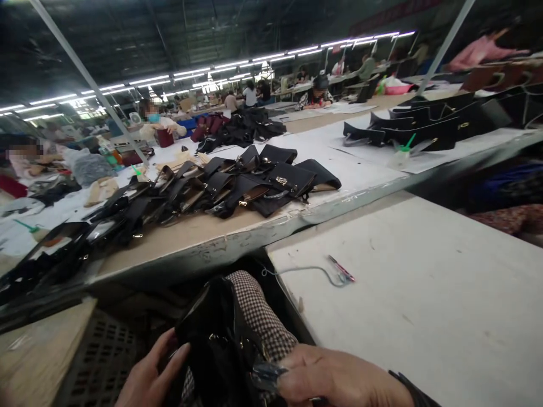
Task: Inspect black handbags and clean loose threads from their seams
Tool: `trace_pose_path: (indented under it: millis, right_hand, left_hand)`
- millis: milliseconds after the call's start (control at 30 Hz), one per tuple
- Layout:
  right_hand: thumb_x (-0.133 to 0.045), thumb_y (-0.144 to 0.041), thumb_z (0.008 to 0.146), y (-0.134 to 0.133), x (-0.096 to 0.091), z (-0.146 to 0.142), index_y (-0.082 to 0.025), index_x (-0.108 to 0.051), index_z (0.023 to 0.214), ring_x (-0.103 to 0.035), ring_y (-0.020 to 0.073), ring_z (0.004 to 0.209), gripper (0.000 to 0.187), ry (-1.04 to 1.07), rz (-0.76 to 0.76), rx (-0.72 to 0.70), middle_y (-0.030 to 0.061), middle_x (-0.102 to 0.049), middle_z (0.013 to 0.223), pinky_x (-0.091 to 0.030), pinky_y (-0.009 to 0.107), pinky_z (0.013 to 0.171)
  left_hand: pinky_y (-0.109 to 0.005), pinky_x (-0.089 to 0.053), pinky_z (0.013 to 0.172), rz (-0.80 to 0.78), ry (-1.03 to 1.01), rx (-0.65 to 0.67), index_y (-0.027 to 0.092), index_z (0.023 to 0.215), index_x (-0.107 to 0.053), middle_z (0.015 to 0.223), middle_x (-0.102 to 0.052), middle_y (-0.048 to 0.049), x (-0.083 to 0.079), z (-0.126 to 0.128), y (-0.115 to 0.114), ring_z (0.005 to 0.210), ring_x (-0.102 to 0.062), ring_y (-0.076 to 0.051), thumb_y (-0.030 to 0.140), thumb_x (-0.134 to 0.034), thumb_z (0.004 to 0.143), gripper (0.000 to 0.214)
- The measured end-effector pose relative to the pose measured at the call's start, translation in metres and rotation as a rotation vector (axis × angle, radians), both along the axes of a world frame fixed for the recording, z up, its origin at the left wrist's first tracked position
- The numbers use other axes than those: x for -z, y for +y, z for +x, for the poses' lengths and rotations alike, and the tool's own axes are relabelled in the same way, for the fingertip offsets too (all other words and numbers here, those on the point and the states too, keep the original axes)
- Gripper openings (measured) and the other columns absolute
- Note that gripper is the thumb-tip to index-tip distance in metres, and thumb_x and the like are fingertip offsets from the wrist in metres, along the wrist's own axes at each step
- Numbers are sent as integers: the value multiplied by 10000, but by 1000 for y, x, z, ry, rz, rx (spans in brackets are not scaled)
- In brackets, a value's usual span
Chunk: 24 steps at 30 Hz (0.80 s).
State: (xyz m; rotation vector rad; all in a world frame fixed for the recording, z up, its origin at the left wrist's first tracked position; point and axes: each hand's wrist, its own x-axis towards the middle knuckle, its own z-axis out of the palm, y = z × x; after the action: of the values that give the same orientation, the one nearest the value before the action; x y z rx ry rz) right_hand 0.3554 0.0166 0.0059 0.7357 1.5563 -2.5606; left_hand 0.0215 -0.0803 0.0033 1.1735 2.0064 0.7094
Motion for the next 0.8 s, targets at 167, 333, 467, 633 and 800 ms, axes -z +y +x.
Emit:
trace_pose_path:
  millis: [167, 333, 467, 633, 800]
  right_hand:
    - [-571, -590, 831, 10, -10, -3, -148, -501, 626, -462, 80, 380, 492, -8, 58, -137, -25, -466, 488, -321, 169, 344]
    - [-506, -608, 892, 29, -21, 0, -103, -605, 673, -503, 93, 516, 559, 38, 375, -331, 4, -526, 574, -390, 195, 485]
    - [-337, -589, 969, 59, -34, -8, -112, -652, 751, -554, 125, 629, 612, 8, 657, -228, 37, -608, 682, -443, 243, 626]
    - [-440, -473, 975, 88, -59, -65, -178, -627, 987, -576, 157, 841, 349, -65, 1164, 243, 51, -657, 930, -444, 284, 778]
    - [-643, -392, 881, 87, -67, -125, -182, -627, 1060, -597, 207, 966, 277, 179, 1381, -158, 62, -690, 959, -349, 412, 1012]
  left_hand:
    - [-325, -448, 1008, -2, -84, 140, 218, 1217, -631, 1116, -740, -55, -24, -6, 24, 1130, -637, -278, 530, -519, 889, 466]
    - [-316, -503, 901, -34, -288, 180, 143, 1169, -666, 928, -733, -46, -16, -3, 40, 980, -659, -271, 440, -565, 878, 428]
    - [-293, -527, 818, -64, -343, 147, 127, 1153, -682, 843, -712, -30, -12, 0, 32, 838, -653, -235, 383, -592, 850, 407]
    - [-276, -542, 776, -7, -238, 104, 130, 1113, -714, 762, -687, -21, -14, 7, 24, 771, -636, -222, 431, -609, 817, 435]
    - [-239, -551, 742, -2, -125, 148, 148, 1062, -747, 661, -668, 6, -29, 14, 21, 660, -625, -189, 417, -618, 798, 398]
